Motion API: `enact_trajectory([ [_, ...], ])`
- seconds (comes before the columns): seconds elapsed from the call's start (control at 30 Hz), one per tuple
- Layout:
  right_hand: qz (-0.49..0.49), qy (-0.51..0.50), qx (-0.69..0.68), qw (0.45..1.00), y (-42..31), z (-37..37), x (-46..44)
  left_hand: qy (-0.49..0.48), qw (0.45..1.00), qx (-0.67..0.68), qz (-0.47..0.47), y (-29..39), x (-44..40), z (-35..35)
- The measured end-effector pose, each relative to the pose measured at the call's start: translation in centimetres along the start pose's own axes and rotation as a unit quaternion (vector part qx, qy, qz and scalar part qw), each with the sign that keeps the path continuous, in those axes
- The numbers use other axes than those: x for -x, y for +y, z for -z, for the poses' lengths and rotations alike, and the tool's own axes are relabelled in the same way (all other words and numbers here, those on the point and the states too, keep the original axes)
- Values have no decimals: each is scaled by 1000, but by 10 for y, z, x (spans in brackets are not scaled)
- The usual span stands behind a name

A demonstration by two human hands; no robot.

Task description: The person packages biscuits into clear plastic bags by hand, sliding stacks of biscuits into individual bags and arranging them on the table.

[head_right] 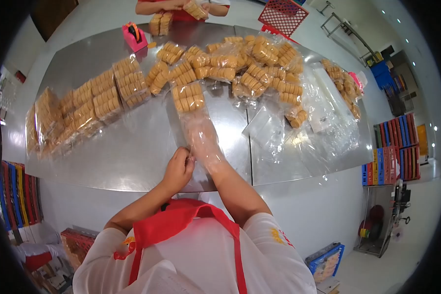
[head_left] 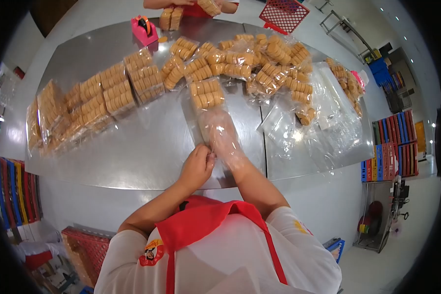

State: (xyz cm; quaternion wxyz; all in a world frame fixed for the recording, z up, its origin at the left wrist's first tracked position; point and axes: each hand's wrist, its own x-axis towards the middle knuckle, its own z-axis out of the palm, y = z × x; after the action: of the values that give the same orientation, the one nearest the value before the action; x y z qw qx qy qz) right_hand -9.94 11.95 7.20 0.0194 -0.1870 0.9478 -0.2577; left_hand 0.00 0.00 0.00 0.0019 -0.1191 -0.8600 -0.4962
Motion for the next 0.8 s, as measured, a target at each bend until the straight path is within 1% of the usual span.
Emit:
enact_trajectory([
  [0.03, 89, 118, -40, 988, 1, -7, 15, 0, 1000, -3, -9, -5, 0, 8],
  [0.07, 138, 166, -24, 976, 0, -12, 32, -1, 1000, -5, -18, -8, -1, 17],
  [0.1, 191, 207, 19, 959, 8, 15, 66, -46, 998, 7, -47, 22, -1, 14],
  [0.17, 222, 201, 16, 954, 21, 9, 114, -154, 984, -16, -85, 51, 6, 58],
  [0.23, 167, 188, -18, 968, 45, 1, 164, -205, 978, -26, -1, 70, -6, 82],
  [0.27, 105, 214, -61, 969, 63, -3, 178, -230, 972, -30, 45, 80, -12, 89],
  [0.33, -22, 258, -147, 955, 89, -12, 200, -136, 983, -116, -45, 108, -52, 88],
  [0.4, -119, 304, -250, 912, 83, -1, 193, -27, 988, -127, -82, 128, -109, 69],
  [0.43, -165, 325, -299, 882, 81, 5, 186, 46, 977, -174, -117, 135, -142, 53],
  [0.47, -142, 330, -296, 885, 82, 5, 182, 117, 957, -219, -151, 139, -174, 38],
  [0.53, -127, 344, -280, 887, 91, -5, 179, 126, 957, -260, -29, 154, -228, 17],
  [0.63, -123, 339, -265, 894, 89, 1, 176, 147, 930, -336, 20, 135, -285, -8],
  [0.7, -114, 329, -252, 903, 92, 0, 181, 93, 947, -300, 72, 142, -293, -7],
  [0.73, -123, 322, -218, 913, 94, 0, 183, 65, 951, -282, 105, 142, -292, -9],
  [0.8, -101, 340, -218, 909, 95, -3, 185, 61, 949, -297, 89, 137, -290, -15],
])
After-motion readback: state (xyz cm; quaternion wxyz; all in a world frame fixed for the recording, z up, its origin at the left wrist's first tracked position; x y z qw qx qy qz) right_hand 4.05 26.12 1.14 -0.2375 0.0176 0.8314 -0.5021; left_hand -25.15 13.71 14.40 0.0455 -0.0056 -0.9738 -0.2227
